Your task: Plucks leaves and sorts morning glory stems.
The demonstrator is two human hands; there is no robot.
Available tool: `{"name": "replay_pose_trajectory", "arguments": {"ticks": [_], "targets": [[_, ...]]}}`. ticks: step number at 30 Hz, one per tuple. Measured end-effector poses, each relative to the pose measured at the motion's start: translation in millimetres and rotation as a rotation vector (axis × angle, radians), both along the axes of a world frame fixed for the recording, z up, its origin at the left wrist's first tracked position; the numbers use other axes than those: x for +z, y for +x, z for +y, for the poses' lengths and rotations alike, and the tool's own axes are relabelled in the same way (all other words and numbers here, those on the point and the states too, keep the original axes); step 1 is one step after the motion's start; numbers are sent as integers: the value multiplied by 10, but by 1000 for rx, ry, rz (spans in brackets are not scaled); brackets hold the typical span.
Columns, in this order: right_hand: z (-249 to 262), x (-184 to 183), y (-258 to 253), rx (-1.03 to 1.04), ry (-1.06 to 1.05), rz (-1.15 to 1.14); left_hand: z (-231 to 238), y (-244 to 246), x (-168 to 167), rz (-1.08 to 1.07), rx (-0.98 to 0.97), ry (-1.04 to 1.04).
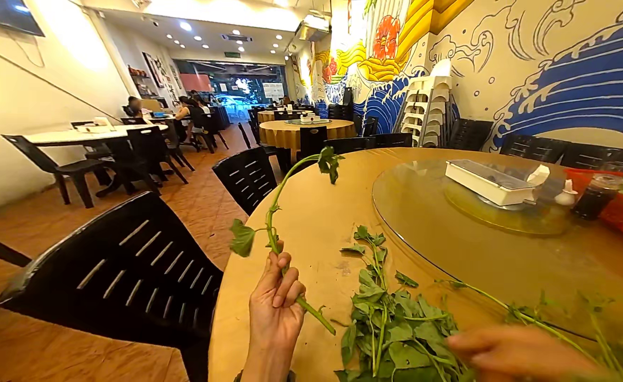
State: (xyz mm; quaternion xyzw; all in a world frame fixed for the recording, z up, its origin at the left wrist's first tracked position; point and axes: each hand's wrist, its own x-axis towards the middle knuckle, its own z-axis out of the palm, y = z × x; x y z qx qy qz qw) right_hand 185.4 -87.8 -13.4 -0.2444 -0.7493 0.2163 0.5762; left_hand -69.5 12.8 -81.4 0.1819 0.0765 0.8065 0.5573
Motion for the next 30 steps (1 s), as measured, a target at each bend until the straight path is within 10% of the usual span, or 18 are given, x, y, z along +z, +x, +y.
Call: {"name": "replay_pose_trajectory", "arguments": {"ticks": [9,22,30], "targets": [[212,175,442,-151,-575,-1063,-28,228,85,213,62,-114],[2142,-710,-458,-214,-1069,-926,25,338,-40,627,371,-27],[1899,64,-365,-159,-1160,-492,-31,182,47,652,579,-108]]}}
